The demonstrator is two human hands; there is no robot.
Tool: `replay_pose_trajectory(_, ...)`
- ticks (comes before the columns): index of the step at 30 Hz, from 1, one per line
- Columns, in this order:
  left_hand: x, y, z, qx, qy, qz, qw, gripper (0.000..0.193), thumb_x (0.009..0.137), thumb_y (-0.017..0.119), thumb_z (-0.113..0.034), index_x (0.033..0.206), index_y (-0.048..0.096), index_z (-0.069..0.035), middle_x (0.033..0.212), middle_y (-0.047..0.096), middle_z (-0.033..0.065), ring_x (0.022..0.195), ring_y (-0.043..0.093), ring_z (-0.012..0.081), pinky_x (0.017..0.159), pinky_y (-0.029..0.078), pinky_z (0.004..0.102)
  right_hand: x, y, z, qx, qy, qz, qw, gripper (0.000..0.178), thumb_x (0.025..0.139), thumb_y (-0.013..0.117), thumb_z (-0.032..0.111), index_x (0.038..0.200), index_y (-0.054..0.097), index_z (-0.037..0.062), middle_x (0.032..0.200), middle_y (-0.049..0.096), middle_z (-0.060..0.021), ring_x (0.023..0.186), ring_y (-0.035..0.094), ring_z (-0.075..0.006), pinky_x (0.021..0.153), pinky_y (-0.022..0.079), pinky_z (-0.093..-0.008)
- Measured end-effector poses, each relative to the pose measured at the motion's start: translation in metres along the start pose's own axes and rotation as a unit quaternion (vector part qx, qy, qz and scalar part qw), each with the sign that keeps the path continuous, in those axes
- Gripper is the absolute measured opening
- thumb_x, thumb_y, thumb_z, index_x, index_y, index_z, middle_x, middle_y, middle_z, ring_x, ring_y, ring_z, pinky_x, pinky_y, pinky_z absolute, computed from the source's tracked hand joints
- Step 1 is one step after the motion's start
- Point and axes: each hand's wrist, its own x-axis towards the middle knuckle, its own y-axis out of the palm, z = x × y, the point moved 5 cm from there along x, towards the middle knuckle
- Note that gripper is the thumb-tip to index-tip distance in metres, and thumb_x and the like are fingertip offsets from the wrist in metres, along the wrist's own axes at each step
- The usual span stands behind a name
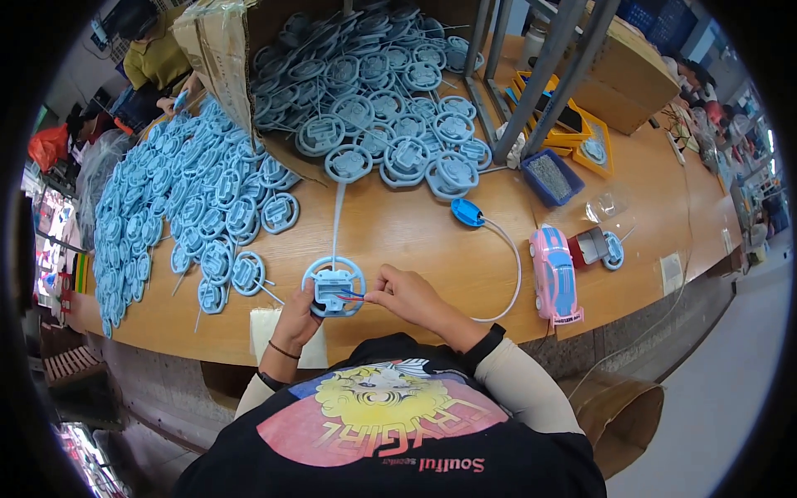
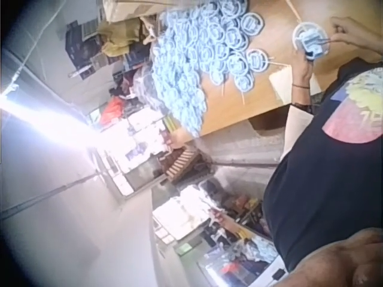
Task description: The recorder is assembling blue plastic toy components, likely handheld fans or light-up toys, by fitting internal electronic parts and wires into circular frames at a factory workbench.
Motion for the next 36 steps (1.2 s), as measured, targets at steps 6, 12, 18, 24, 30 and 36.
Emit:
replay_pose_trajectory(6, -0.003, 0.007, 0.009, 0.003, -0.02, 0.051, 0.998, 0.046, 0.093, 0.039, -0.035, 0.126, 0.04, -0.003, 0.113, 0.055, 0.0078, 0.101, 0.055, 0.0167, 0.085, 0.047, 0.0304, -0.004, 0.012, -0.006, 0.025, 0.014, 0.005, 1.0, 0.023, 0.078, 0.067, 0.021, 0.079, 0.05, 0.0048, 0.058, 0.053, -0.0022, 0.051, 0.047, -0.0084, 0.046, 0.036, -0.0253)
replay_pose_trajectory(12, 0.002, -0.003, 0.021, -0.032, -0.067, 0.09, 0.993, 0.045, 0.093, 0.038, -0.037, 0.121, 0.043, -0.002, 0.112, 0.056, 0.0095, 0.101, 0.056, 0.0192, 0.088, 0.046, 0.0343, -0.01, 0.022, -0.002, 0.027, -0.009, -0.051, 0.998, 0.023, 0.078, 0.067, 0.02, 0.078, 0.05, 0.0048, 0.06, 0.054, -0.0027, 0.053, 0.049, -0.01, 0.048, 0.038, -0.026)
replay_pose_trajectory(18, -0.004, -0.007, 0.005, -0.076, -0.049, 0.099, 0.991, 0.043, 0.092, 0.04, -0.037, 0.119, 0.045, -0.004, 0.115, 0.055, 0.0121, 0.106, 0.053, 0.0238, 0.093, 0.042, 0.04, -0.019, 0.027, 0.022, 0.014, -0.029, -0.085, 0.996, 0.025, 0.078, 0.066, 0.023, 0.079, 0.049, 0.0045, 0.062, 0.056, -0.0074, 0.053, 0.051, -0.0167, 0.05, 0.039, -0.03)
replay_pose_trajectory(24, -0.001, -0.013, 0.008, -0.084, -0.046, 0.057, 0.994, 0.041, 0.092, 0.043, -0.036, 0.119, 0.044, -0.005, 0.115, 0.055, 0.0115, 0.104, 0.054, 0.0232, 0.091, 0.043, 0.0392, -0.022, 0.032, 0.024, -0.004, -0.045, -0.125, 0.991, 0.025, 0.078, 0.066, 0.023, 0.08, 0.049, 0.0051, 0.063, 0.057, -0.0079, 0.055, 0.054, -0.0211, 0.05, 0.041, -0.0313)
replay_pose_trajectory(30, 0.0, -0.018, 0.006, -0.075, -0.03, 0.024, 0.996, 0.042, 0.091, 0.045, -0.037, 0.118, 0.045, -0.005, 0.113, 0.056, 0.0103, 0.102, 0.056, 0.0224, 0.088, 0.045, 0.0379, -0.022, 0.036, 0.027, -0.01, -0.054, -0.151, 0.987, 0.025, 0.077, 0.066, 0.023, 0.08, 0.049, 0.0049, 0.065, 0.058, -0.0075, 0.055, 0.055, -0.021, 0.051, 0.041, -0.0312)
replay_pose_trajectory(36, -0.006, -0.024, 0.006, -0.068, -0.031, 0.008, 0.997, 0.041, 0.09, 0.046, -0.037, 0.117, 0.047, -0.006, 0.112, 0.057, 0.0097, 0.101, 0.056, 0.021, 0.087, 0.046, 0.0377, -0.016, 0.041, 0.027, -0.005, -0.039, -0.12, 0.992, 0.024, 0.078, 0.066, 0.022, 0.08, 0.05, 0.0047, 0.065, 0.058, -0.0081, 0.056, 0.055, -0.0204, 0.052, 0.042, -0.0312)
